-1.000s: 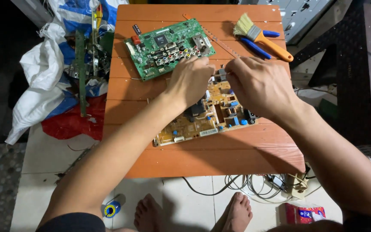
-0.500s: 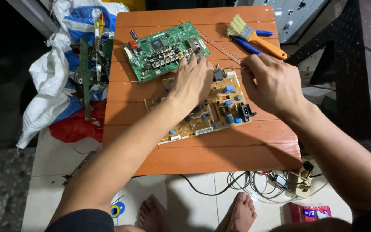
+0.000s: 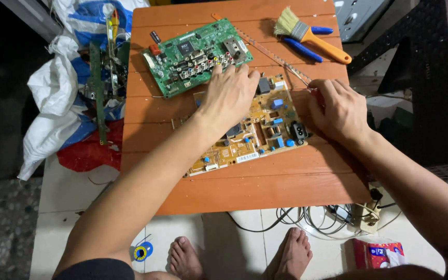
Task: Removing electronic components from circuit boards using a soldering iron, pliers, and a brush.
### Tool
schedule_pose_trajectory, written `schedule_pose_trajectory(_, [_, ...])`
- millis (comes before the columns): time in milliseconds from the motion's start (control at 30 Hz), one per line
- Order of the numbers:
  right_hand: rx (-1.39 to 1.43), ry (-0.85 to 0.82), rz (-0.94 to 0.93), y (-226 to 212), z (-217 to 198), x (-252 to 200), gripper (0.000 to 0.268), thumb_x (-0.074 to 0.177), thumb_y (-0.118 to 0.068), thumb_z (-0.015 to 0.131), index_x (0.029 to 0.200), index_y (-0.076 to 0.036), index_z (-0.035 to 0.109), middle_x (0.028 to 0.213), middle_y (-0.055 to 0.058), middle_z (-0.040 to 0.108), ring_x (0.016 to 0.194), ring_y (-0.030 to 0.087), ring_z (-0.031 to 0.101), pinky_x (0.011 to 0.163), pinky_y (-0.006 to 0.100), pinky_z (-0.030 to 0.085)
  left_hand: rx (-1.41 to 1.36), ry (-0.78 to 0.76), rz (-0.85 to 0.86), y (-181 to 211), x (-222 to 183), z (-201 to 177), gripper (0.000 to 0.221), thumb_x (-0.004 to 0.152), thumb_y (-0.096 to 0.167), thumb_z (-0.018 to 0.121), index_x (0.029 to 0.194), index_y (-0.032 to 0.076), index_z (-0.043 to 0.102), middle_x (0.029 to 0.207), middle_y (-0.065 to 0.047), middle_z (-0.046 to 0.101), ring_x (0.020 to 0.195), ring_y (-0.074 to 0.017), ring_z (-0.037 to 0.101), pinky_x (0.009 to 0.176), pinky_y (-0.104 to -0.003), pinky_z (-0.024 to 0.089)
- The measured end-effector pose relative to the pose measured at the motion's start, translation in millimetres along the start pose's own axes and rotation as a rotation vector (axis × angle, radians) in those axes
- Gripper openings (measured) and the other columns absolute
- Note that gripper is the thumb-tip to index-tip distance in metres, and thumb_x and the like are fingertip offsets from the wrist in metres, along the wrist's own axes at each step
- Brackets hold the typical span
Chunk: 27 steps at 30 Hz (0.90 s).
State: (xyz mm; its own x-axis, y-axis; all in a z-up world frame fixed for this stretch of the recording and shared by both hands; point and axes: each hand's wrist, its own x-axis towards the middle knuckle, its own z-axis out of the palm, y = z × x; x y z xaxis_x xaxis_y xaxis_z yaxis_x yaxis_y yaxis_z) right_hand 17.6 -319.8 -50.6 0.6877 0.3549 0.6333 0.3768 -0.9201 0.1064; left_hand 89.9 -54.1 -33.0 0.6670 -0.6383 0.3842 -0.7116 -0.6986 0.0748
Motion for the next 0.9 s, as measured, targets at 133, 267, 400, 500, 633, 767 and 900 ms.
schedule_pose_trajectory(133, [0.044,0.014,-0.016,2.5,3.9,-0.1,0.016,0.1,-0.021,0.073,0.113,-0.012,0.069,0.079,0.005,0.061,0.08,0.028,0.072,0.065,0.036,0.057,0.148,-0.07,-0.006,2.0,2.8,3.2,0.024,0.096,0.003,0.043,0.102,0.003,0.066,0.091,-0.021,0.069,0.082,-0.0359,0.072,0.078,-0.053,0.049])
schedule_pose_trajectory(267, [0.067,0.019,0.002,1.5,5.3,-0.6,0.015,0.101,-0.018,0.074,0.113,-0.011,0.069,0.082,0.006,0.063,0.083,0.029,0.072,0.066,0.037,0.058,0.239,-0.077,0.021,-9.2,11.1,43.4,0.025,0.092,0.008,0.039,0.088,0.006,0.064,0.066,-0.011,0.065,0.065,-0.0309,0.071,0.083,-0.059,0.049])
schedule_pose_trajectory(400, [0.069,-0.011,0.004,0.8,3.4,0.2,0.017,0.098,-0.016,0.075,0.113,-0.01,0.07,0.084,0.006,0.064,0.083,0.028,0.072,0.066,0.038,0.058,0.136,-0.043,0.007,-16.6,16.0,40.8,0.034,0.092,0.005,0.034,0.078,0.005,0.064,0.052,-0.007,0.056,0.052,-0.0272,0.066,0.088,-0.061,0.052])
schedule_pose_trajectory(500, [0.102,0.003,0.001,-5.5,-5.3,4.6,0.016,0.1,-0.017,0.075,0.113,-0.008,0.07,0.083,0.008,0.064,0.081,0.032,0.071,0.066,0.039,0.058,-0.069,0.036,-0.03,-22.9,31.2,35.1,0.04,0.098,0.006,0.03,0.083,0.0,0.067,0.051,-0.009,0.056,0.049,-0.0289,0.066,0.087,-0.061,0.054])
schedule_pose_trajectory(633, [0.19,-0.013,-0.035,-18.1,-22.1,14.5,0.017,0.094,0.002,0.069,0.111,0.005,0.067,0.097,0.016,0.07,0.079,0.032,0.067,0.067,0.038,0.052,-0.051,0.093,0.007,-31.6,61.9,44.2,0.02,0.101,-0.001,0.052,0.088,-0.006,0.067,0.067,-0.009,0.058,0.05,-0.0168,0.05,0.048,-0.03,0.052])
schedule_pose_trajectory(767, [0.178,-0.033,-0.025,-16.7,-19.1,12.4,0.018,0.093,0.003,0.07,0.111,0.003,0.067,0.097,0.015,0.069,0.079,0.031,0.065,0.069,0.037,0.052,-0.014,0.179,0.007,-44.5,70.3,72.6,0.026,0.088,0.013,0.077,0.067,0.001,0.069,0.069,-0.013,0.066,0.058,-0.0192,0.056,0.057,-0.038,0.054])
schedule_pose_trajectory(900, [0.16,-0.039,-0.011,-13.1,-16.5,7.2,0.014,0.097,0.0,0.072,0.11,0.003,0.066,0.095,0.018,0.07,0.073,0.034,0.064,0.065,0.039,0.051,-0.035,0.148,0.028,-34.2,41.1,35.2,0.016,0.092,-0.003,0.057,0.094,-0.008,0.071,0.08,-0.017,0.069,0.055,-0.0214,0.058,0.055,-0.036,0.055])
